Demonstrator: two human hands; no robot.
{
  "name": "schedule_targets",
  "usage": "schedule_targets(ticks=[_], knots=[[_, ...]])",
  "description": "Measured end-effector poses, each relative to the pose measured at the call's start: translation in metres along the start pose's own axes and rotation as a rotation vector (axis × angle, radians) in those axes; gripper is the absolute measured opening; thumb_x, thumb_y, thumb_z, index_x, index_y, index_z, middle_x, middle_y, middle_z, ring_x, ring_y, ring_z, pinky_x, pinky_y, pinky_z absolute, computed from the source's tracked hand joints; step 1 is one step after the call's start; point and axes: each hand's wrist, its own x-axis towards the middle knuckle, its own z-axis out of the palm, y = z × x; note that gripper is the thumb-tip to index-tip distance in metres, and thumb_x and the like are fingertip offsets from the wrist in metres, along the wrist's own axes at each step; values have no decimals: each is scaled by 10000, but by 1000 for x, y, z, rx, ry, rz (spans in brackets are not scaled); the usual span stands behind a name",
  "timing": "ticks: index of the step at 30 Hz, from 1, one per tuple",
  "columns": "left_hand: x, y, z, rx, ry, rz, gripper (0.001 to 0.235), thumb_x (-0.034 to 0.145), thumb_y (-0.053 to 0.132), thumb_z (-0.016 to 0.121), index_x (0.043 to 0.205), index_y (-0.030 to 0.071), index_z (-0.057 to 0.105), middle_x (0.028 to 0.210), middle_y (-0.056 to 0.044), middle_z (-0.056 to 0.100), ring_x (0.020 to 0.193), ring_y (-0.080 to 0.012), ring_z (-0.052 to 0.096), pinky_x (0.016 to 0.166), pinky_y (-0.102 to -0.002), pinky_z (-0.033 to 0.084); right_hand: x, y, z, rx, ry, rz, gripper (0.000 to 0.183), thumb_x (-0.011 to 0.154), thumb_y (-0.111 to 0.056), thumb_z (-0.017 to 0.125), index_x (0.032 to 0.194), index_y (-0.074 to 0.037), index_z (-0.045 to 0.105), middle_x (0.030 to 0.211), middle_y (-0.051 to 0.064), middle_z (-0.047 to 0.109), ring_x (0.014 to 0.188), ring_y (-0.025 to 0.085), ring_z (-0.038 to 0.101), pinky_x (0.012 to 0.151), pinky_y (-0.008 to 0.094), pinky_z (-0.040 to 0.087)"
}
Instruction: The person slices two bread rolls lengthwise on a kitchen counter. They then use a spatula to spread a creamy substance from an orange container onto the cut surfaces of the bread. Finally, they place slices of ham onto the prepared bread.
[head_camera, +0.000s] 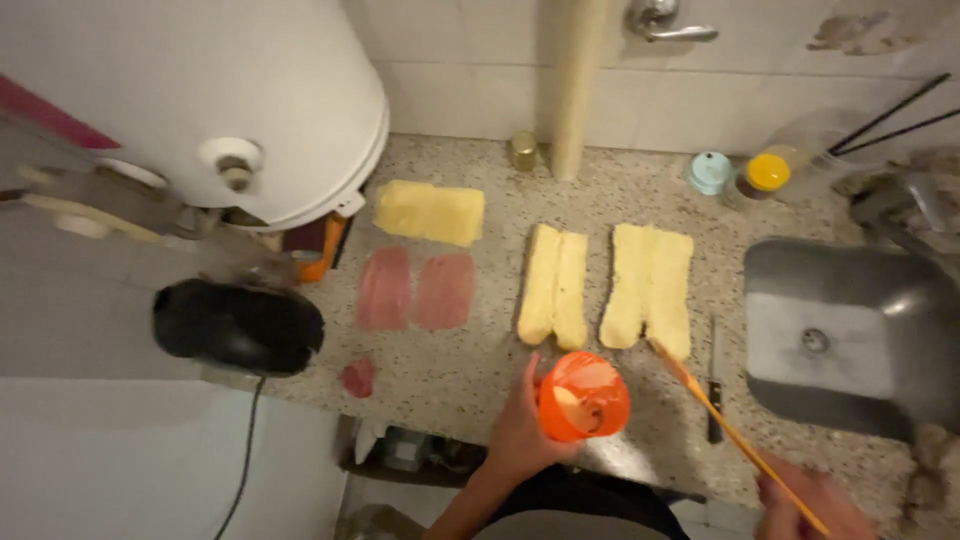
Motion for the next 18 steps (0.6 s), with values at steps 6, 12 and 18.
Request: schedule_targets(ticks=[6,12,18], knots=[[18,15,-31,11,74,337,1201,631,349,898,1578,64,217,1305,-119,606,1176,-336,625,960,-463,537,18,-79,64,392,141,-567,148,947,-100,664,851,-104,776,835,0,748,653,104,666,621,247,465],[85,0,-80,-74,200,342,1384,488,553,923,1588,87,224,1367,-171,617,1193,-321,658,959,-404,547,67,-125,110,601,36,-190,427,861,-95,788,1269,-137,667,673,-15,530,595,78,467,648,249,426],[235,37,-148,-2042,-361,-208,770,769,477,835,1413,128,596,1395,-65,632,1252,-239,581,1090,-339,455,64,-147,109,499,208,-97,264,1031,-154,706,1291,-118,737,859,21,631,722,94,536,730,261,432]])
